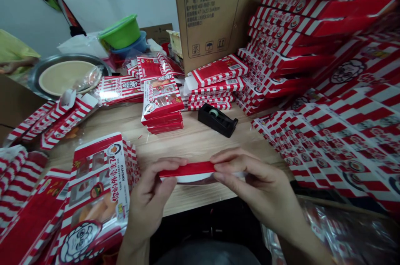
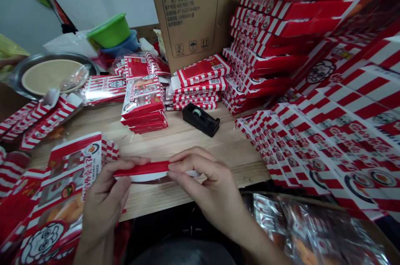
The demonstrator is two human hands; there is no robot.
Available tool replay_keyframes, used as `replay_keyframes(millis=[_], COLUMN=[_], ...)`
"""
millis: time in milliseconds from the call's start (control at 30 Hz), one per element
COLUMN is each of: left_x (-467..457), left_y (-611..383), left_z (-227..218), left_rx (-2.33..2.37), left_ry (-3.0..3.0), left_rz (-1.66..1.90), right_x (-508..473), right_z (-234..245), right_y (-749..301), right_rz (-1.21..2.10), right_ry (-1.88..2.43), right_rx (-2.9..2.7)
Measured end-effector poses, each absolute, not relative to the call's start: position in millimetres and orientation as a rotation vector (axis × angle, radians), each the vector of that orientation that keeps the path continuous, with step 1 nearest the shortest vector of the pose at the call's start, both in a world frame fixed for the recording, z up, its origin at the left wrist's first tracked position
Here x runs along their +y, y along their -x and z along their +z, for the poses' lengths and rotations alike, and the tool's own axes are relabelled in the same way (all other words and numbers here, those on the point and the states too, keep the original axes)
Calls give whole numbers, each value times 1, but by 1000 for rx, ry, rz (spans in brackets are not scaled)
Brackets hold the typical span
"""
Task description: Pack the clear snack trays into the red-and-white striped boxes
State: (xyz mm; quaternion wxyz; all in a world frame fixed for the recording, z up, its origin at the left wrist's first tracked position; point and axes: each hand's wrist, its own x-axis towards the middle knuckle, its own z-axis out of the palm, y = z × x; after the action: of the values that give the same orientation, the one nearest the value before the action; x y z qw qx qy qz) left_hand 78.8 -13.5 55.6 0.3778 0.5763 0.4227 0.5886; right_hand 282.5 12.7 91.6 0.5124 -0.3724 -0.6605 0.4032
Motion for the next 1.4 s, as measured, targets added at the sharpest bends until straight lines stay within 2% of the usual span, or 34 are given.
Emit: replay_keyframes(millis=[200,333,600,933,1033,1100,1167,1233,1400], left_x=[-10,-12,-21,-3,-1,-1,-1,-2,-1], left_y=[-75,-72,-68,-87,-92,-94,-96,-98,-100], left_z=[65,74,51,37,35,35,35,35,34], left_rx=[1006,1102,1000,1110,1051,1048,1078,1079,1122], left_ry=[-1612,-1654,-1824,-1797,-1756,-1727,-1699,-1701,-1708], left_rz=[1499,1399,1538,1734,1779,1786,1798,1827,1829], right_x=[30,36,27,13,29,55,90,126,177], right_z=[99,105,93,75,70,59,42,23,-9], right_y=[-297,-300,-312,-309,-316,-328,-344,-357,-364], right_rz=[1135,1090,1265,970,1207,1261,973,876,1103], right_ry=[754,759,611,682,600,686,1064,1272,1517], right_rx=[-1766,-1863,-1944,-1952,-1894,-1719,-1444,-1369,-1438])
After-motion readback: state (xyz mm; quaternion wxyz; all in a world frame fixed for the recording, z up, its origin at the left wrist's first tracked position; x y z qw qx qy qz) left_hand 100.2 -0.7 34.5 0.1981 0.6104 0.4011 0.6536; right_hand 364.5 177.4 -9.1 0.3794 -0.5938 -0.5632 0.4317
